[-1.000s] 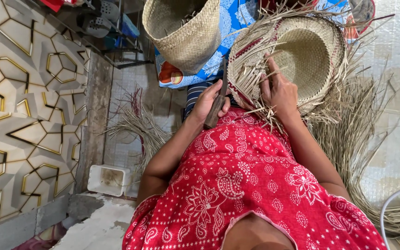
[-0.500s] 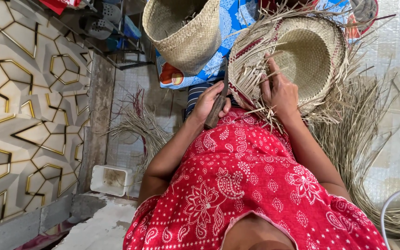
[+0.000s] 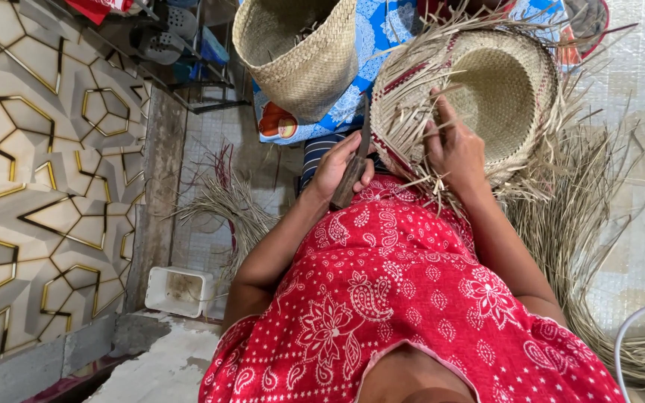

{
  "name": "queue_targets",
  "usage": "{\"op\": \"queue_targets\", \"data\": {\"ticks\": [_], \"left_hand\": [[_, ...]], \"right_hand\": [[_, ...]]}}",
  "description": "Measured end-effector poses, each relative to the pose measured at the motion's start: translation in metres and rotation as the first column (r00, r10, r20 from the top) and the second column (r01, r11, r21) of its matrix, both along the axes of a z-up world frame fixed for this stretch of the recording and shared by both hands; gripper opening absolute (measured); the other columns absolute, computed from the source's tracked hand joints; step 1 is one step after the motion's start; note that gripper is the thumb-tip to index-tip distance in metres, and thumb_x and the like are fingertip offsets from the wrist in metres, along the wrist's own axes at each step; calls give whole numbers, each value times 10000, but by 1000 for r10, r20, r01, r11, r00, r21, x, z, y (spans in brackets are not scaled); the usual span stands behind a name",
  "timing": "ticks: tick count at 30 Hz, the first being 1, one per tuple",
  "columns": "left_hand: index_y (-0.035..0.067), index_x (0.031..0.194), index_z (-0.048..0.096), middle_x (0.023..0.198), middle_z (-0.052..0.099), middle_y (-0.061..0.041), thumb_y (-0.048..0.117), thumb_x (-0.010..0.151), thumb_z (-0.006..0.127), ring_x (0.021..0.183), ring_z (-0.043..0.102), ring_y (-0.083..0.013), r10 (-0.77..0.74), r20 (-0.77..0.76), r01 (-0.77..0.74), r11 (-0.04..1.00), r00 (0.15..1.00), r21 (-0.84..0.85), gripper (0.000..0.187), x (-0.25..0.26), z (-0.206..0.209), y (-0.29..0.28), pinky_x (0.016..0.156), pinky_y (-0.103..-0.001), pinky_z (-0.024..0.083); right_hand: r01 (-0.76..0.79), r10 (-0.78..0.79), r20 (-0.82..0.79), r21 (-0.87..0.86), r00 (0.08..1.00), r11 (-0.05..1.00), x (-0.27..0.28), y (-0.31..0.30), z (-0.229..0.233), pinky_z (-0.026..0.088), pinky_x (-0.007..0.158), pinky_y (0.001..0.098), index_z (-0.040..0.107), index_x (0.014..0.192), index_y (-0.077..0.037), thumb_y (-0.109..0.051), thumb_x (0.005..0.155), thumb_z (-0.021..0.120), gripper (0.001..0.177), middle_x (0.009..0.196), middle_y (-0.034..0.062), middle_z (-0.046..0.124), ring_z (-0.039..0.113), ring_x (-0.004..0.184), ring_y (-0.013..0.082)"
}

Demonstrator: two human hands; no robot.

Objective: Weaving dried plant fibers into a circular basket or hat using a small hand tool.

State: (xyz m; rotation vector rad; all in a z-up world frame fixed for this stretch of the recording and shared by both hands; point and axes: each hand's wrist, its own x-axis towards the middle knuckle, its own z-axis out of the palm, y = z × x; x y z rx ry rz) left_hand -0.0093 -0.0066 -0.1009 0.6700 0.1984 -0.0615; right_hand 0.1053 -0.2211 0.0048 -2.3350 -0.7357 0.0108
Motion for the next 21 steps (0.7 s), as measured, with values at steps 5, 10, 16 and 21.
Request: {"op": "queue_targets", "data": {"ticks": [5, 10, 16, 21], "left_hand": [[42, 1426, 520, 1168, 702, -226, 192, 1111, 464, 480, 605, -284, -52, 51, 52, 999, 997, -6, 353, -2, 65, -2, 329, -313, 433], [50, 1563, 397, 708, 660, -241, 238, 1125, 421, 441, 573, -235, -147, 30, 147, 989, 989, 10, 477, -6, 85, 1, 380, -296, 457], [43, 1279, 523, 1021, 689, -172, 207, 1124, 470, 524, 628, -227, -101, 58, 102, 994, 993, -26, 232, -4, 86, 1, 368, -276, 460], [33, 1290, 530, 1108, 680, -183, 227, 1120, 481, 523, 618, -225, -106, 60, 107, 994, 992, 1, 262, -4, 87, 1, 374, -284, 449]], "right_hand": [[-29, 35, -38, 155, 999, 987, -28, -6, 87, 408, 1016, 671, 517, 1455, -52, -78, 1022, 621, 446, 1286, 337, 485, 495, 1158, 536], [-189, -25, 452, 421, 892, 887, -46, -16, 101, 545, 846, 455, 579, 1316, 83, -16, 1073, 642, 270, 1244, 262, 518, 534, 1127, 378], [-432, 81, 547, 551, 833, 714, -70, -28, 111, 411, 596, 372, 682, 1020, 73, 78, 967, 686, 53, 924, 216, 592, 533, 758, 273], [-540, 481, 289, 175, 828, 823, -76, -24, 134, 415, 511, 241, 777, 1006, -28, -71, 1002, 710, 80, 907, 143, 731, 623, 671, 151]]}}
